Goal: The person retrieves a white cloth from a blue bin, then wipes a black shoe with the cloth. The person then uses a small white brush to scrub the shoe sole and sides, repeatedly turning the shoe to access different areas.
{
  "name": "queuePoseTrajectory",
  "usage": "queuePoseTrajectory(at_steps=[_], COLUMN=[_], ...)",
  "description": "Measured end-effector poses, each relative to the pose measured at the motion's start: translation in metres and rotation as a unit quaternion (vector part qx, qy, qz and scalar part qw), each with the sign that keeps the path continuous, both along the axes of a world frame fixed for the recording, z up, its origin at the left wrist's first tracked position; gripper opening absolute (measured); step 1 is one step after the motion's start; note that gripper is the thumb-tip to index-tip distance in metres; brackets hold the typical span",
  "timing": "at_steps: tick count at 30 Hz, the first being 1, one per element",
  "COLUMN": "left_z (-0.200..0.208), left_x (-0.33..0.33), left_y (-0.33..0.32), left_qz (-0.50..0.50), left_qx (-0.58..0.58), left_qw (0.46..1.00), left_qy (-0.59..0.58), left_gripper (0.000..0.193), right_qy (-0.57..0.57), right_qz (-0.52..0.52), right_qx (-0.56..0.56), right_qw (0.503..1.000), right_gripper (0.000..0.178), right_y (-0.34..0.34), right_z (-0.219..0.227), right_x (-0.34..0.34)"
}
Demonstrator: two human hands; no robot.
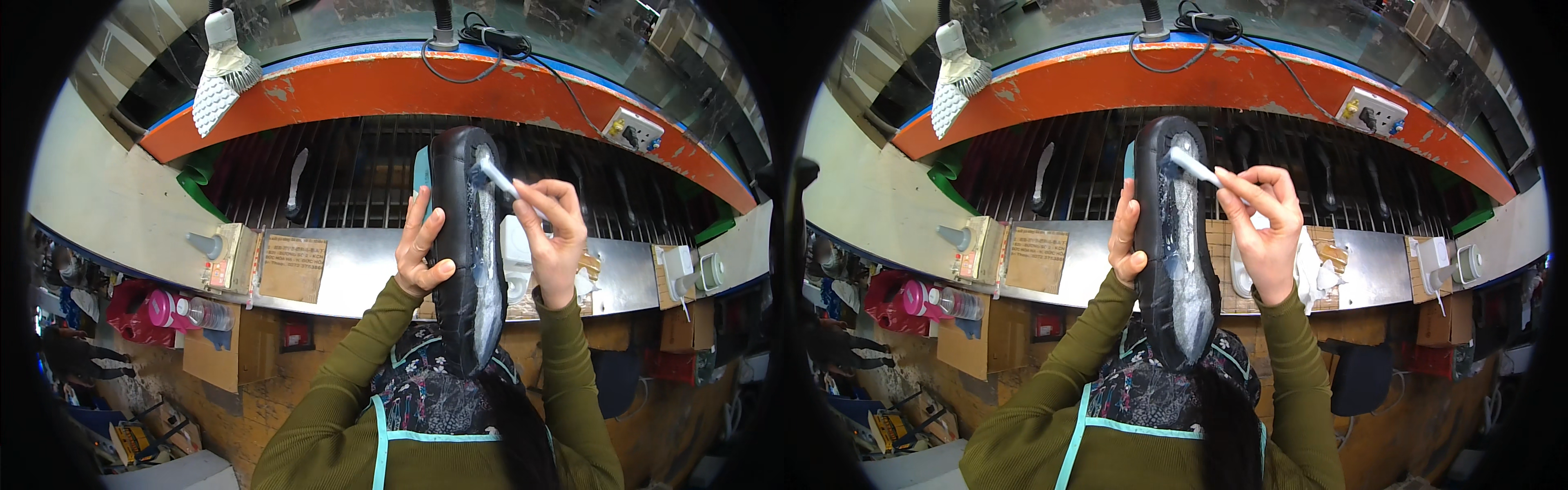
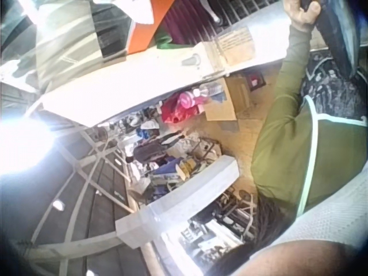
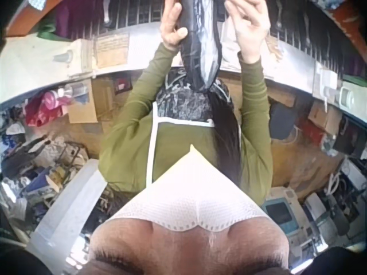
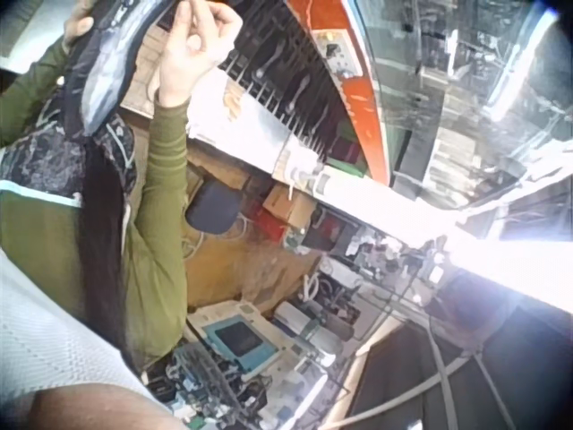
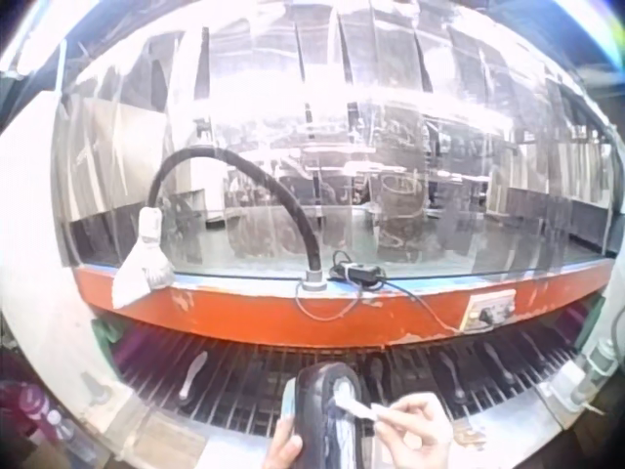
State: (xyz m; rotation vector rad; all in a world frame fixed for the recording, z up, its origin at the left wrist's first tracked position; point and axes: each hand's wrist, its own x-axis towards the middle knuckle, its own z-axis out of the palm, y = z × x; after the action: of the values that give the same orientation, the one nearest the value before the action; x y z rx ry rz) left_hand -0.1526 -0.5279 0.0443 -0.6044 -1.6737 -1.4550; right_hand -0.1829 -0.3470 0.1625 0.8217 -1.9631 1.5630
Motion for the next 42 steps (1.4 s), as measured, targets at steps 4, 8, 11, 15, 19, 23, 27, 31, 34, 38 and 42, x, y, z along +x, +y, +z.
queuePoseTrajectory(at_steps=[4, 8, 11, 15, 19, 23, 27, 31, 34, 38, 42], left_z=[0.003, 0.008, 0.014, 0.013, 0.024, 0.027, 0.013, 0.009, 0.008, 0.006, 0.006], left_x=[0.002, 0.003, 0.003, 0.0, 0.004, 0.001, -0.019, -0.023, -0.024, -0.029, -0.029], left_y=[-0.005, -0.01, -0.011, -0.012, -0.01, -0.011, -0.018, -0.019, -0.019, -0.02, -0.021], left_qz=[0.005, 0.015, 0.027, 0.03, 0.028, 0.057, 0.123, 0.164, 0.171, 0.18, 0.184], left_qx=[-0.016, -0.031, -0.044, -0.042, -0.061, -0.096, -0.152, -0.175, -0.177, -0.177, -0.179], left_qw=[1.0, 0.999, 0.999, 0.999, 0.998, 0.993, 0.969, 0.952, 0.951, 0.95, 0.95], left_qy=[0.004, 0.008, 0.007, 0.004, 0.007, 0.035, 0.151, 0.188, 0.185, 0.186, 0.177], left_gripper=[0.064, 0.063, 0.063, 0.063, 0.037, 0.025, 0.027, 0.029, 0.029, 0.029, 0.03], right_qy=[0.047, 0.036, 0.018, -0.003, -0.018, -0.037, -0.042, -0.054, -0.053, -0.047, -0.02], right_qz=[-0.003, 0.049, 0.064, 0.074, 0.08, 0.096, 0.115, 0.123, 0.123, 0.123, 0.143], right_qx=[-0.001, 0.023, 0.038, 0.045, 0.067, 0.086, 0.084, 0.103, 0.109, 0.125, 0.144], right_qw=[0.999, 0.998, 0.997, 0.996, 0.994, 0.991, 0.989, 0.986, 0.985, 0.983, 0.979], right_gripper=[0.024, 0.025, 0.025, 0.025, 0.023, 0.02, 0.021, 0.021, 0.021, 0.021, 0.022], right_y=[0.0, 0.006, 0.011, 0.015, 0.02, 0.024, 0.026, 0.029, 0.031, 0.032, 0.037], right_z=[0.003, 0.003, 0.003, -0.003, -0.005, -0.005, -0.008, -0.008, -0.011, -0.01, -0.011], right_x=[-0.01, -0.009, -0.006, 0.001, 0.008, 0.015, 0.018, 0.018, 0.018, 0.019, 0.017])
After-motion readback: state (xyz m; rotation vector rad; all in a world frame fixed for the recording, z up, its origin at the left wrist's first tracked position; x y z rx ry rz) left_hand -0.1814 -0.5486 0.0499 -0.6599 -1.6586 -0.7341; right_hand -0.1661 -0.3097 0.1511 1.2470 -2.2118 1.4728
